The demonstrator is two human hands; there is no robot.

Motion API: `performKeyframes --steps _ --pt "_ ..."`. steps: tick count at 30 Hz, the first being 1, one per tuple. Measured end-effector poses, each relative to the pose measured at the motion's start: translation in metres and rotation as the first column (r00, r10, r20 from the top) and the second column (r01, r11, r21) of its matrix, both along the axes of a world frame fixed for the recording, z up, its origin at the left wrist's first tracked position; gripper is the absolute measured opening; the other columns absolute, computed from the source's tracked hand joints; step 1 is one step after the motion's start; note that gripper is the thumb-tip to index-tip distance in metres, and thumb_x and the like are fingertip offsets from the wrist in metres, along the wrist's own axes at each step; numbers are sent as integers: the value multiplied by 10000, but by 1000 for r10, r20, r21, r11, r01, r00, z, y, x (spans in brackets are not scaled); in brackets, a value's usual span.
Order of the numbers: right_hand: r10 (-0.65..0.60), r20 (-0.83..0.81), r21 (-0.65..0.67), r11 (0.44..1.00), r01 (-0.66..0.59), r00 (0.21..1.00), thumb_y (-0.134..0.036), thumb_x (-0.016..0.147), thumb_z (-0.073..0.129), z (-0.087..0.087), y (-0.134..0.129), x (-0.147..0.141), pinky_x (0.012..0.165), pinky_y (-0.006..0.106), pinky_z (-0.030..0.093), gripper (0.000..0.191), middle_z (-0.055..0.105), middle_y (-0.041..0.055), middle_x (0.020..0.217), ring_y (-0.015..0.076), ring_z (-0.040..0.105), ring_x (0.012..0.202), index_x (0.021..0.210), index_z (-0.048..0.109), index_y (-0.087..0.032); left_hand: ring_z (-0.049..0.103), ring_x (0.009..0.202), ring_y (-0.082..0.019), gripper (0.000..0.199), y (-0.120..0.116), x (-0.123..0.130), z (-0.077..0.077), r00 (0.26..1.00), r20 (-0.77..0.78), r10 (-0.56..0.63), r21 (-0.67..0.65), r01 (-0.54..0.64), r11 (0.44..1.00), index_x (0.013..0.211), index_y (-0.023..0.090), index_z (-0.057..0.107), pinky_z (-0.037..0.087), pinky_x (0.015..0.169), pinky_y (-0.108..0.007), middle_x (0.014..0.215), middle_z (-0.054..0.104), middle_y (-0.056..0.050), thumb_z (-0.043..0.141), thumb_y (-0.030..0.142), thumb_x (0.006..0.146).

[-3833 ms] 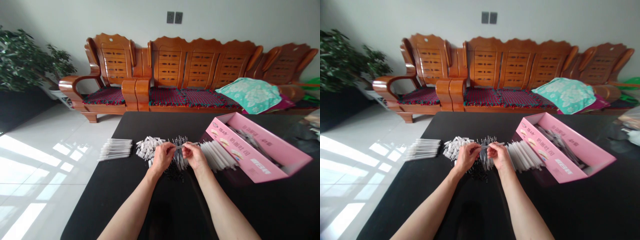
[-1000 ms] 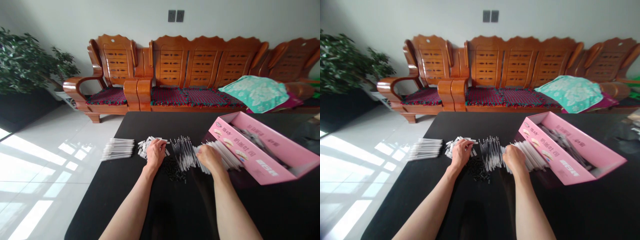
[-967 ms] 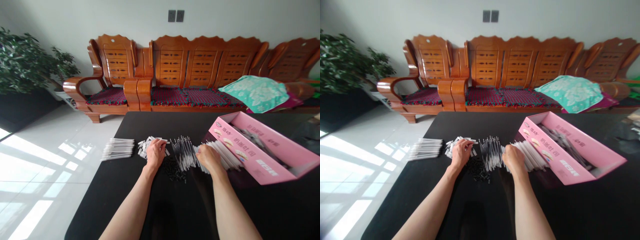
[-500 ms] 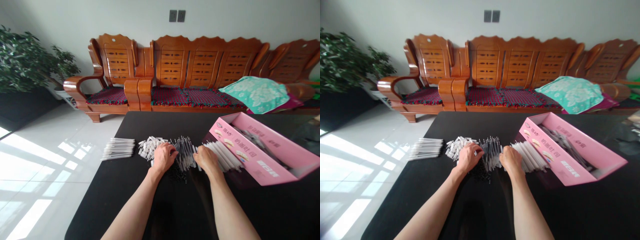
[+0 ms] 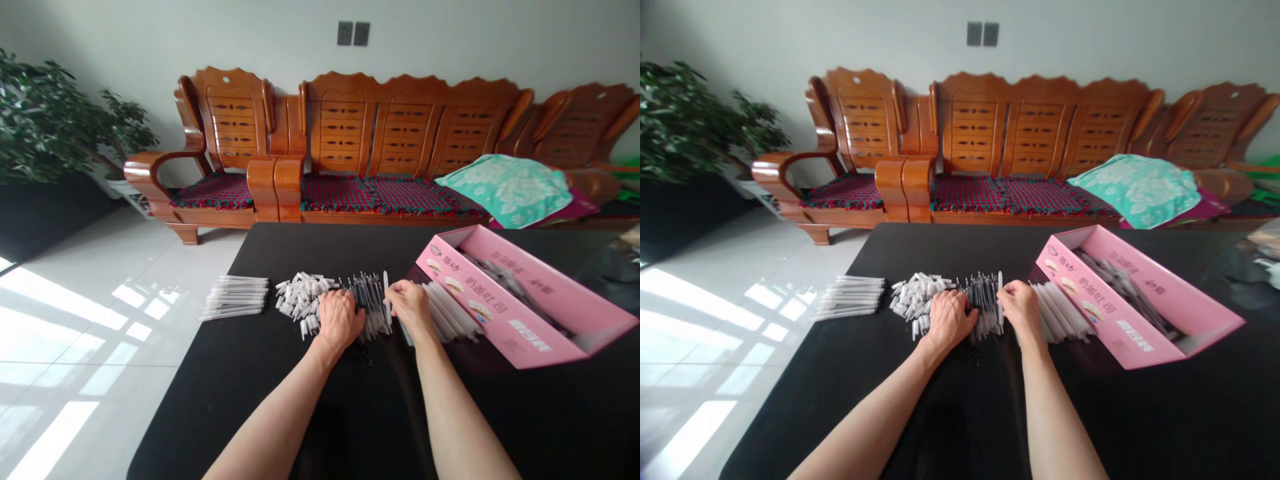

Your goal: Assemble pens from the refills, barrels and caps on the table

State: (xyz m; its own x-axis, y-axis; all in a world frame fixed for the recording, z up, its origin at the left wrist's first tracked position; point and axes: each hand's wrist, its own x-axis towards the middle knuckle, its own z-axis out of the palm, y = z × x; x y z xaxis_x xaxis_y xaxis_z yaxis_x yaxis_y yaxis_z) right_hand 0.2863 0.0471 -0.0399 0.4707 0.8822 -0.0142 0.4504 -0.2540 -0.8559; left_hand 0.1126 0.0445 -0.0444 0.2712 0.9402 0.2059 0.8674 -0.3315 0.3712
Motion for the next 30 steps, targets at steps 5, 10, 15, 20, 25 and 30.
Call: performKeyframes --steps 5,10,15,20,25,30 --pt "28 -273 186 982 24 961 -274 631 658 -14 7 -2 340 174 366 324 686 15 602 85 505 355 920 645 -128 616 931 -256 171 1 0 0 1000 -8 7 -11 -7 1000 852 183 649 382 912 -391 914 691 -86 630 343 794" --pt "22 -359 252 965 74 933 -274 611 706 -17 9 -4 301 149 318 370 659 -5 561 84 508 351 934 666 -99 639 893 -270 140 2 -1 0 1000 -19 19 11 -19 1000 820 167 669 402 887 -398 869 697 -108 593 283 794" --pt "62 -467 307 947 96 882 -261 615 736 -16 7 -8 277 142 300 360 696 21 590 82 510 352 928 678 -93 657 841 -276 162 2 1 0 1000 -18 18 23 -18 1000 805 142 686 431 837 -396 824 697 -129 549 229 797" --pt "107 -627 334 932 142 771 -260 596 768 -14 6 -8 305 165 406 360 730 56 633 107 569 390 901 675 -94 657 758 -225 164 8 -11 4 992 108 57 -48 -52 997 784 180 681 430 715 -317 785 705 -82 543 254 833" --pt "132 -732 411 868 279 668 -225 584 770 -11 7 -2 389 208 513 279 744 52 648 129 627 432 810 631 -137 611 640 -155 198 19 -37 8 911 403 -83 -93 131 987 859 208 664 391 612 -256 723 691 -3 522 340 900" --pt "192 -764 483 803 349 615 -195 621 758 -6 6 6 494 251 572 240 751 31 679 147 678 513 810 613 -160 591 650 -143 153 25 -49 7 841 494 -223 -85 302 950 841 192 629 405 637 -249 710 662 5 511 266 903"
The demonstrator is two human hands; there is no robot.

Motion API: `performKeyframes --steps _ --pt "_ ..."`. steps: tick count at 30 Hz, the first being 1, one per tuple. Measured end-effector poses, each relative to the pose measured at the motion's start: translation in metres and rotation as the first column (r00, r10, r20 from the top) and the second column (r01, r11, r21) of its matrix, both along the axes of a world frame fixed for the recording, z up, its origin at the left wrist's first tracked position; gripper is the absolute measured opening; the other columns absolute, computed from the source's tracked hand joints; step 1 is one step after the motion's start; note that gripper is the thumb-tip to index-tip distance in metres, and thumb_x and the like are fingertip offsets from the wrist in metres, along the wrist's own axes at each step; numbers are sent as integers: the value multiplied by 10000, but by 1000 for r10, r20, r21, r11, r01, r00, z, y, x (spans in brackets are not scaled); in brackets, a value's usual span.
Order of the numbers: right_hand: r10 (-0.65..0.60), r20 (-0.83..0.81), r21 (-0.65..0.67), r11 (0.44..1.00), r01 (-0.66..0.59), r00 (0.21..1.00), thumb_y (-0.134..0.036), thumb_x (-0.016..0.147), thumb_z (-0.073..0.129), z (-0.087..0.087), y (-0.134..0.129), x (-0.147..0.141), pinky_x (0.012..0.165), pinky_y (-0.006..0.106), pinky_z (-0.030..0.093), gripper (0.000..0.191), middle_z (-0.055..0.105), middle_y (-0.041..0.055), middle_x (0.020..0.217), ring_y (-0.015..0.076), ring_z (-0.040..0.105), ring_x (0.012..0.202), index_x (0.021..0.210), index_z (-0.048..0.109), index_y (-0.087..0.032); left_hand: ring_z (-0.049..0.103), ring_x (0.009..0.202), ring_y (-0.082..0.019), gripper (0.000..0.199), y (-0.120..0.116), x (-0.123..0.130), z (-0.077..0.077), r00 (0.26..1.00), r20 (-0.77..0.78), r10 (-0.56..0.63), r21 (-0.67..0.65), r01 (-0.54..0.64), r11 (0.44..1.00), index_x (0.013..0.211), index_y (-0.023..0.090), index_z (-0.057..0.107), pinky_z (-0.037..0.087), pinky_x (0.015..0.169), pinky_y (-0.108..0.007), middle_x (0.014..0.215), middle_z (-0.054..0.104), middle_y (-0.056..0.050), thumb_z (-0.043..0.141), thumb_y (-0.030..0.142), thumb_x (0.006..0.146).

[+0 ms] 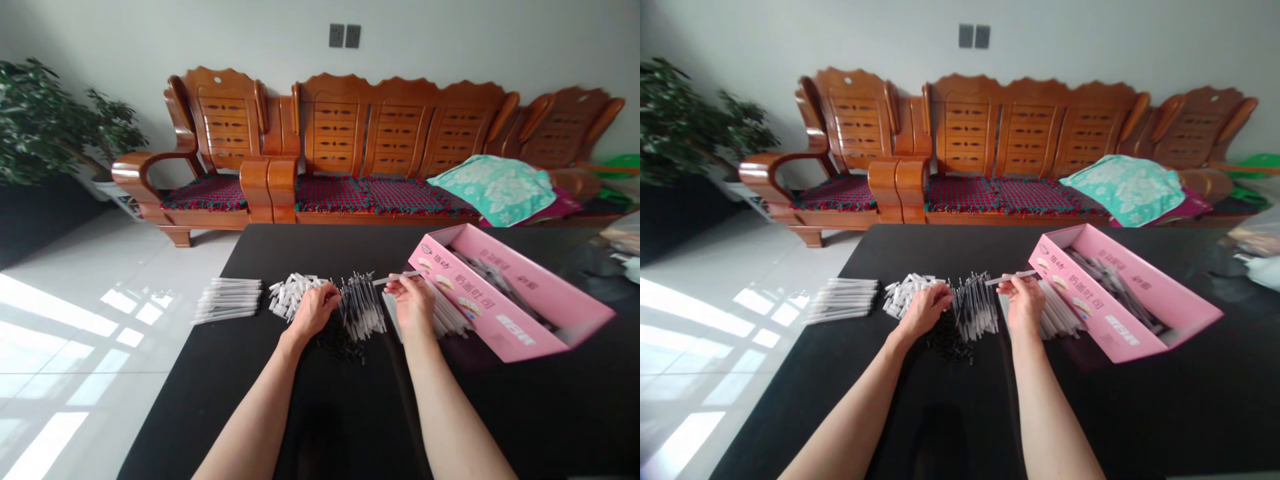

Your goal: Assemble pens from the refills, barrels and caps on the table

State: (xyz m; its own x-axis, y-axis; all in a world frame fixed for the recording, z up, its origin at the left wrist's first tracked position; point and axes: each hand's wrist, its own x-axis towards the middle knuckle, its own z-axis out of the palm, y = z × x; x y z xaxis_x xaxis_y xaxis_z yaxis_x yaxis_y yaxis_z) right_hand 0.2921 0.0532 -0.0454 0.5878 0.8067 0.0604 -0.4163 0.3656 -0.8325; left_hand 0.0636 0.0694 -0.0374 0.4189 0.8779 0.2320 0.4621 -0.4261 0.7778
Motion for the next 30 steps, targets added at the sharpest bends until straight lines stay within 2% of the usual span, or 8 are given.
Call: performKeyframes --steps 8,17,20,26,30 --pt "-66 -11 32 997 66 998 -199 640 740 3 -1 10 511 248 575 202 744 19 670 136 675 516 797 618 -165 587 668 -149 133 -1 2 3 998 -50 -42 36 43 998 825 197 605 404 664 -259 706 635 10 496 211 899" --pt "-52 17 4 999 52 998 -191 625 745 4 -1 7 484 243 568 238 740 15 647 140 666 491 820 612 -166 589 700 -154 135 -1 1 2 997 -55 -52 61 55 997 846 194 620 406 679 -264 731 637 5 501 227 901" --pt "-28 18 0 1000 28 999 -190 620 753 4 -1 5 470 240 563 245 739 19 641 141 662 483 818 611 -164 596 694 -152 134 -2 2 2 998 -27 -51 47 52 998 832 196 627 417 680 -262 730 643 4 512 227 895" --pt "-28 17 -8 1000 28 999 -188 616 751 1 0 8 466 235 566 230 741 20 643 137 663 478 804 620 -163 596 576 -138 139 -1 1 4 995 96 -38 -92 46 995 892 198 665 447 631 -254 618 613 24 533 237 876" --pt "-36 13 -18 999 37 999 -190 620 738 -1 0 12 457 230 562 211 736 18 631 135 656 466 798 628 -162 604 580 -134 159 0 0 3 986 162 -45 -104 62 993 910 192 683 447 612 -242 609 619 20 533 209 859"
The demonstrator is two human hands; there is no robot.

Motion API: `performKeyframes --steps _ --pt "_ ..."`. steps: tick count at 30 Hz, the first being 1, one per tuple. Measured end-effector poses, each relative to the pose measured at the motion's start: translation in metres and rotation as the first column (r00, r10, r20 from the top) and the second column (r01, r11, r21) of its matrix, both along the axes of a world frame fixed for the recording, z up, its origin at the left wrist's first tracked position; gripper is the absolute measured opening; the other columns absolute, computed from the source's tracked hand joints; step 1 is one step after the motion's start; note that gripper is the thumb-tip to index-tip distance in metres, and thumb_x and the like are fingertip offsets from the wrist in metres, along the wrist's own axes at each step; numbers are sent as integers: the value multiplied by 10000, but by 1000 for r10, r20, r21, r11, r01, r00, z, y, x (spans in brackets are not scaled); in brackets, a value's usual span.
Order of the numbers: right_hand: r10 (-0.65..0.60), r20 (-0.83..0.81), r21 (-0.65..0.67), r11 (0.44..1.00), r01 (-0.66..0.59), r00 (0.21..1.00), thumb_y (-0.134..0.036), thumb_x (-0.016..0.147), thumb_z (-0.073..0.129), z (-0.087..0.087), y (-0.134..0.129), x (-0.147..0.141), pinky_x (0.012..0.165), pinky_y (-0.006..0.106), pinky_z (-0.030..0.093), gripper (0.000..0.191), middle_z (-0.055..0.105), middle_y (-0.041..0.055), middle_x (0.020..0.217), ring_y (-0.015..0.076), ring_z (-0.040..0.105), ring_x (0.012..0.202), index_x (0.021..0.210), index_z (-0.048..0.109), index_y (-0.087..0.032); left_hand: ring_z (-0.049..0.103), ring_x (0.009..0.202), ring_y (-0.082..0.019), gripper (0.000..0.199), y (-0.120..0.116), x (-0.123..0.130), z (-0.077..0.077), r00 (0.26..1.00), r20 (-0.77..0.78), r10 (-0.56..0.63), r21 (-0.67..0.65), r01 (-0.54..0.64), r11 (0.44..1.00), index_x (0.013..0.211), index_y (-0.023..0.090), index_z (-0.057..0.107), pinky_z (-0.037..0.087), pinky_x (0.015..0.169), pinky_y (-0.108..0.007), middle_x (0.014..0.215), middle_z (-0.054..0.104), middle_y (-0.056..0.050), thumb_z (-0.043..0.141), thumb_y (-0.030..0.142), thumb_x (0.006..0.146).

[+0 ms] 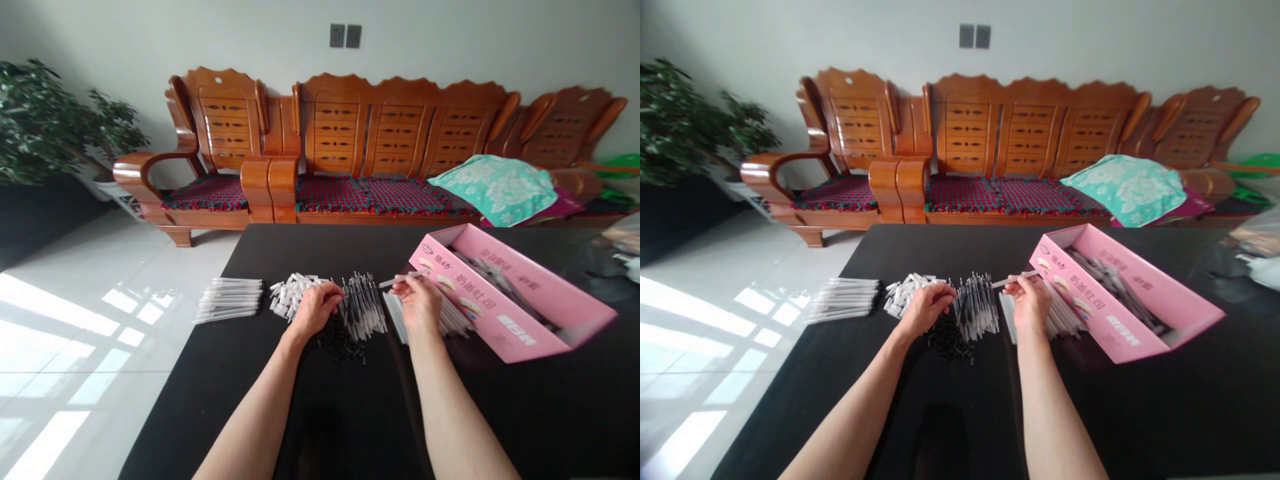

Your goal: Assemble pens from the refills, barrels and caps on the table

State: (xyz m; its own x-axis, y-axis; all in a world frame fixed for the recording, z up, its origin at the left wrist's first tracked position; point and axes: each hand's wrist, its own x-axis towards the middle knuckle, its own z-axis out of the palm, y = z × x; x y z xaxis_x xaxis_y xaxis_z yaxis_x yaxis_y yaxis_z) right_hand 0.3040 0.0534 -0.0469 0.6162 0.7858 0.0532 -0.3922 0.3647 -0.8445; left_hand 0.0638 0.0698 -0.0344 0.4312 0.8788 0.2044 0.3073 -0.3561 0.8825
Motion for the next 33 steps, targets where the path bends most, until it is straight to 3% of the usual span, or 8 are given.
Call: performKeyframes --steps 10,15,19,24,28,30,33 --pt "22 -4 2 1000 -22 1000 -177 612 750 2 -1 -5 449 234 562 223 736 30 626 137 649 459 796 628 -149 591 569 -119 160 1 0 -4 999 43 7 -25 -5 1000 924 188 683 445 577 -223 619 625 18 536 219 869" --pt "86 -15 -42 995 -87 996 -179 611 750 1 -1 -14 446 239 570 227 742 40 637 146 660 465 797 622 -150 664 670 -141 158 -3 6 -6 978 192 -81 -133 108 985 975 166 642 525 647 -248 762 683 -28 537 232 878" --pt "221 -41 -74 972 -224 974 -182 625 750 -1 -1 -22 466 239 586 211 755 54 674 143 671 479 796 631 -152 710 764 -170 166 -4 11 -11 934 337 -115 -183 185 965 1006 159 607 559 713 -275 859 688 -46 592 236 860" --pt "410 -52 -117 903 -413 911 -190 637 768 -3 -3 -35 460 243 589 209 762 73 704 147 671 482 801 646 -149 701 723 -175 280 -3 18 -18 902 422 -96 -239 212 948 998 154 598 556 666 -271 827 673 -35 713 310 796" --pt "440 -71 -127 886 -445 895 -197 651 764 -3 -4 -38 444 236 575 216 759 82 707 147 664 482 826 651 -142 643 667 -138 302 2 12 -17 922 387 -2 -184 80 980 964 148 631 506 607 -225 789 672 -32 749 346 767" --pt "430 -78 -120 891 -437 899 -196 652 758 -2 -4 -37 419 230 557 262 751 75 683 142 643 456 886 654 -137 618 653 -130 259 7 3 -15 933 341 119 -119 -82 989 947 153 646 488 607 -223 760 668 -26 702 366 811" --pt "405 -83 -112 904 -412 911 -200 666 747 -1 -4 -33 385 225 523 430 734 45 647 147 624 441 1074 624 -145 602 667 -131 160 14 -12 -11 936 184 300 37 -311 950 903 169 681 469 641 -234 755 670 -18 645 316 851"
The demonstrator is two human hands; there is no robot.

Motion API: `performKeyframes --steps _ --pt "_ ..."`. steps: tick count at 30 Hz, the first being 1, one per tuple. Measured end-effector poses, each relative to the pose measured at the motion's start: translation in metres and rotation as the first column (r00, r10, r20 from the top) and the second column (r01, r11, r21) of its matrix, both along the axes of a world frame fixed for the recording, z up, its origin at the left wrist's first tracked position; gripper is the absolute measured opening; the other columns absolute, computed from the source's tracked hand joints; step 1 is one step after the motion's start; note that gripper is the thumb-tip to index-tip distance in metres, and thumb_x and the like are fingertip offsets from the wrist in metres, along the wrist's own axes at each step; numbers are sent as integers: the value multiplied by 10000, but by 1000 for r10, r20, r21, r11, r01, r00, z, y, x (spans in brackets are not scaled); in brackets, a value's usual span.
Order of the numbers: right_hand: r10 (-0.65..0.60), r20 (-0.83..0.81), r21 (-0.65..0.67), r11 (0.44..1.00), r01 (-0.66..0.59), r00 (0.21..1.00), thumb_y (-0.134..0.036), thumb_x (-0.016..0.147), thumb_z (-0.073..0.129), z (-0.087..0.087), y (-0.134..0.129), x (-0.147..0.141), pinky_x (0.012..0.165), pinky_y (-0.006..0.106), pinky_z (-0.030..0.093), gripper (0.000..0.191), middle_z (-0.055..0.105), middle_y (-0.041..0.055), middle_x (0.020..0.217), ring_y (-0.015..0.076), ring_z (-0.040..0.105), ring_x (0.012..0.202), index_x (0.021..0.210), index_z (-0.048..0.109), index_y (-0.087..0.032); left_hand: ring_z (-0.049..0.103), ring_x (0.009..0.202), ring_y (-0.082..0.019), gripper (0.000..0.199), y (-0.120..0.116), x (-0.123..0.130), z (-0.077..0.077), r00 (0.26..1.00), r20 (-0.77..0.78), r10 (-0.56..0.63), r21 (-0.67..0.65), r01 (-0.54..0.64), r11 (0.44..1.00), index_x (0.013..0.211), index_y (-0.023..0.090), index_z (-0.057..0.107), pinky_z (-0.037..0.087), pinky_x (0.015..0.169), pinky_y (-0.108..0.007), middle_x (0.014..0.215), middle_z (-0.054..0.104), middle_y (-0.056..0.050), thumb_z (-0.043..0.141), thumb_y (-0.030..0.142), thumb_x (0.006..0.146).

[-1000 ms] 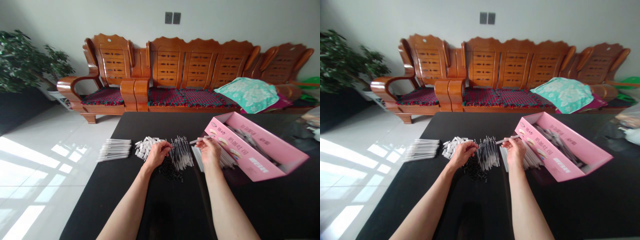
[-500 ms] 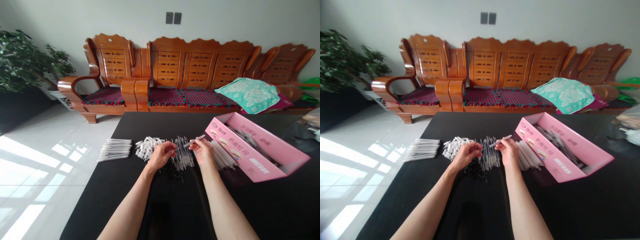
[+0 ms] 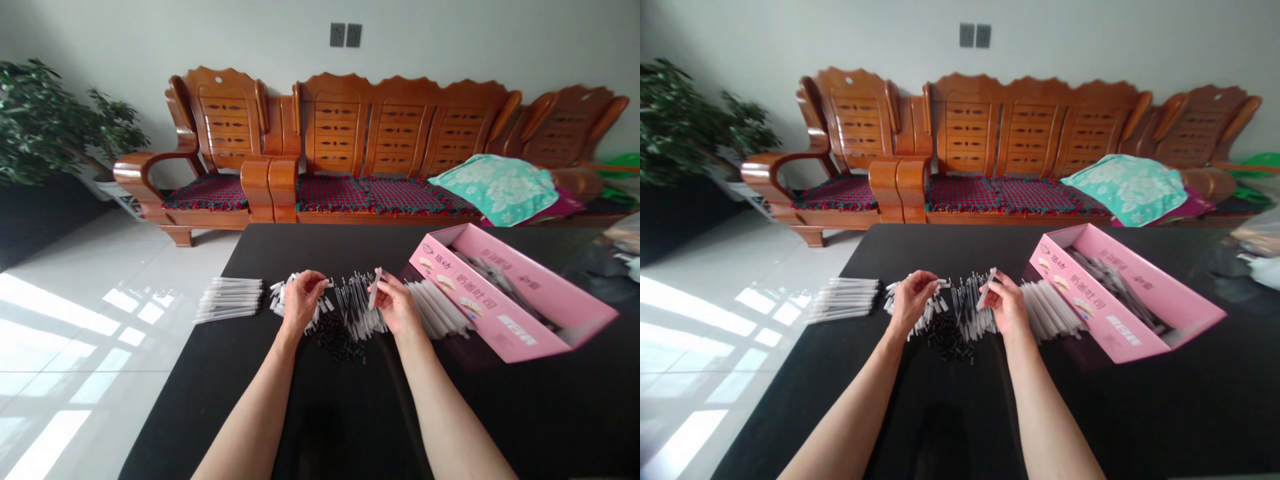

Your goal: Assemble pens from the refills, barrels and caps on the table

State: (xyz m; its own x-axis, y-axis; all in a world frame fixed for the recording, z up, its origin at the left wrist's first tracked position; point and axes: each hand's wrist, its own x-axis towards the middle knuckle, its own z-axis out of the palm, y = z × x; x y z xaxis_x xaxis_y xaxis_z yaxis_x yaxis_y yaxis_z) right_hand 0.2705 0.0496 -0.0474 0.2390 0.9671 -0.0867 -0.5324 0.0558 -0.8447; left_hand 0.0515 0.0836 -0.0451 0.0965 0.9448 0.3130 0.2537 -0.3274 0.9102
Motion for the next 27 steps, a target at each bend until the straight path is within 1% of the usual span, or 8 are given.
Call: performKeyframes --steps 2,5,7,10,13,18,23,27 --pt "-13 8 2 1000 13 1000 -204 683 739 1 -1 1 386 229 511 562 725 20 635 153 622 444 1216 562 -173 591 678 -131 97 2 -7 3 983 -176 59 82 -45 996 877 185 706 457 666 -244 787 673 -15 635 242 843" --pt "14 35 26 1000 -15 999 -208 716 722 3 -2 3 418 238 514 681 717 -8 639 147 617 446 1349 472 -227 592 709 -143 121 1 -8 4 908 -419 -3 138 67 988 859 206 734 452 699 -262 828 676 -19 626 165 825" --pt "47 46 47 998 -50 998 -213 733 712 3 -3 3 435 242 518 646 713 -9 646 143 618 457 1340 492 -232 616 765 -167 137 -2 -5 3 844 -531 -74 121 162 979 858 211 744 460 724 -277 851 682 -26 631 148 813" --pt "91 43 63 994 -94 995 -219 738 705 3 -3 4 428 243 513 476 703 4 644 139 608 462 1201 597 -192 635 863 -209 146 -5 -1 1 767 -631 -115 99 227 969 897 216 752 474 770 -304 906 686 -41 660 159 799" --pt "114 41 71 991 -117 993 -215 736 703 3 -3 3 423 243 506 381 698 8 644 136 601 466 1111 643 -178 637 896 -224 148 -8 0 0 725 -678 -121 91 246 965 928 221 756 483 796 -320 944 682 -51 678 195 805" --pt "123 41 63 990 -125 992 -216 733 707 2 -3 2 421 250 506 384 697 9 645 140 600 467 1112 652 -183 630 916 -226 157 -9 0 -1 710 -695 -114 97 249 964 947 226 754 487 808 -323 963 678 -55 689 202 807" --pt "121 47 52 991 -123 992 -222 728 713 2 -3 2 415 247 504 385 695 11 643 141 597 467 1107 656 -181 625 912 -220 152 -9 2 -3 725 -679 -116 105 253 962 937 220 754 484 817 -321 947 680 -53 690 190 803" --pt "122 47 54 991 -124 991 -221 727 718 2 -3 2 414 245 503 387 694 14 639 140 594 465 1106 655 -176 622 875 -196 157 -9 1 2 771 -624 -126 97 236 967 913 218 752 479 801 -306 934 679 -40 671 154 796"
